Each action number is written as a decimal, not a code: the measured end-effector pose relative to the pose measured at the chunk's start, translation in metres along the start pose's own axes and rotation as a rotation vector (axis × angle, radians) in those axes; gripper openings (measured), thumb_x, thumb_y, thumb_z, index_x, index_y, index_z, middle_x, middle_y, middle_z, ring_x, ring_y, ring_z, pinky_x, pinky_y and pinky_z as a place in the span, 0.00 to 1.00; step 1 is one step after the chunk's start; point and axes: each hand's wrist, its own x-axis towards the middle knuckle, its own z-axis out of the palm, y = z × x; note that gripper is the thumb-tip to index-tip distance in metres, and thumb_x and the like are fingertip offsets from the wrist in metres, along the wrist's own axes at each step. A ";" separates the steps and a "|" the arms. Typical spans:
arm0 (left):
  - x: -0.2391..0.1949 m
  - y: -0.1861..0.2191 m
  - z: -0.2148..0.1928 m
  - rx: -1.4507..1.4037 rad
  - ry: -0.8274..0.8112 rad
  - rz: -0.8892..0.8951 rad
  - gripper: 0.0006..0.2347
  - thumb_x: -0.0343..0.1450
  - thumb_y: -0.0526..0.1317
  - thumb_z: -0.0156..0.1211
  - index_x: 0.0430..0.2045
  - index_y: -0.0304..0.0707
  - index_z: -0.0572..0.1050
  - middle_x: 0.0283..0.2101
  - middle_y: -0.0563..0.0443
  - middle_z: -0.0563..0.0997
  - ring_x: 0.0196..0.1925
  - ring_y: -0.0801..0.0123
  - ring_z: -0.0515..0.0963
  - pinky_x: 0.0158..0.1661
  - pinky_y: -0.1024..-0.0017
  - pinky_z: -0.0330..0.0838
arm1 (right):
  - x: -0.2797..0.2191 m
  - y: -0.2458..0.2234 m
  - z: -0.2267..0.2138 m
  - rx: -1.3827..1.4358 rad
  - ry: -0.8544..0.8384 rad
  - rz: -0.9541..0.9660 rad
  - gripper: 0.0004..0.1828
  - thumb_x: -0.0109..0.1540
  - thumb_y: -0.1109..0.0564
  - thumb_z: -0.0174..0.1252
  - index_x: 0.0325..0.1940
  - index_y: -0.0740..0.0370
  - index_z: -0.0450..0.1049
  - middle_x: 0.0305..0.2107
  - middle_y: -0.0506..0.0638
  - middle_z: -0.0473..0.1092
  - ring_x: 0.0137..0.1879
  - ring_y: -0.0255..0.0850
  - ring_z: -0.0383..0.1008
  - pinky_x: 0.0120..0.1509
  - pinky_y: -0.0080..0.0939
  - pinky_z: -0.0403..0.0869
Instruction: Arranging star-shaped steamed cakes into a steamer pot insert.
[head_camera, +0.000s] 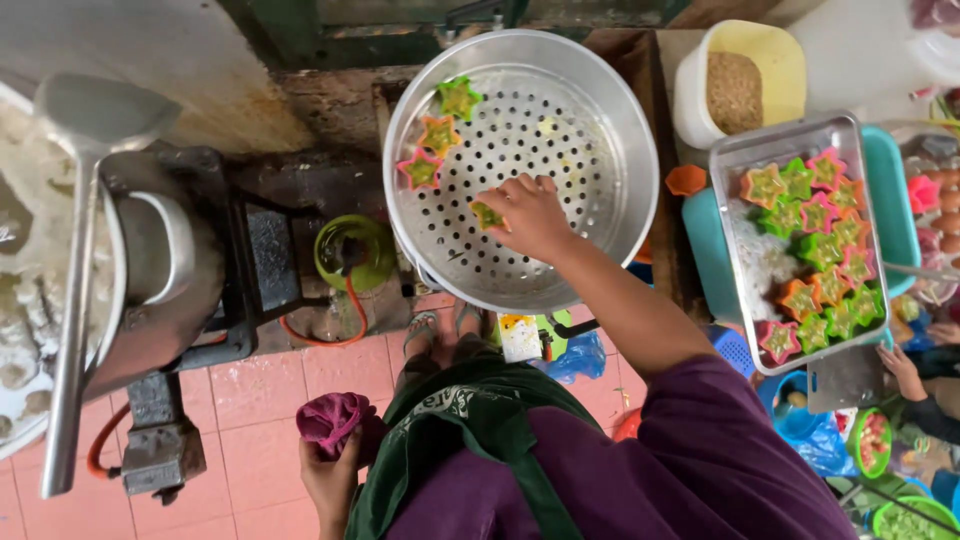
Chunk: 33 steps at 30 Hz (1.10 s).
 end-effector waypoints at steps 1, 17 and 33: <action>-0.003 -0.004 -0.002 -0.044 0.011 -0.004 0.20 0.65 0.31 0.69 0.50 0.27 0.72 0.42 0.40 0.81 0.40 0.63 0.80 0.42 0.71 0.75 | 0.009 -0.011 0.009 0.015 0.055 -0.030 0.27 0.52 0.52 0.68 0.56 0.45 0.77 0.39 0.46 0.66 0.49 0.44 0.66 0.56 0.50 0.60; -0.013 -0.013 -0.007 -0.047 0.119 -0.088 0.22 0.64 0.33 0.70 0.52 0.28 0.72 0.44 0.40 0.82 0.42 0.62 0.81 0.44 0.70 0.75 | 0.058 -0.071 0.072 0.084 0.042 0.086 0.29 0.56 0.48 0.68 0.57 0.56 0.68 0.41 0.53 0.73 0.50 0.50 0.71 0.55 0.50 0.62; 0.071 -0.062 -0.004 -0.071 -0.135 0.254 0.22 0.66 0.28 0.68 0.53 0.24 0.68 0.48 0.32 0.79 0.46 0.56 0.81 0.48 0.71 0.76 | -0.171 0.085 -0.143 -0.136 0.402 0.691 0.22 0.57 0.59 0.66 0.55 0.62 0.78 0.46 0.57 0.76 0.48 0.55 0.75 0.53 0.51 0.72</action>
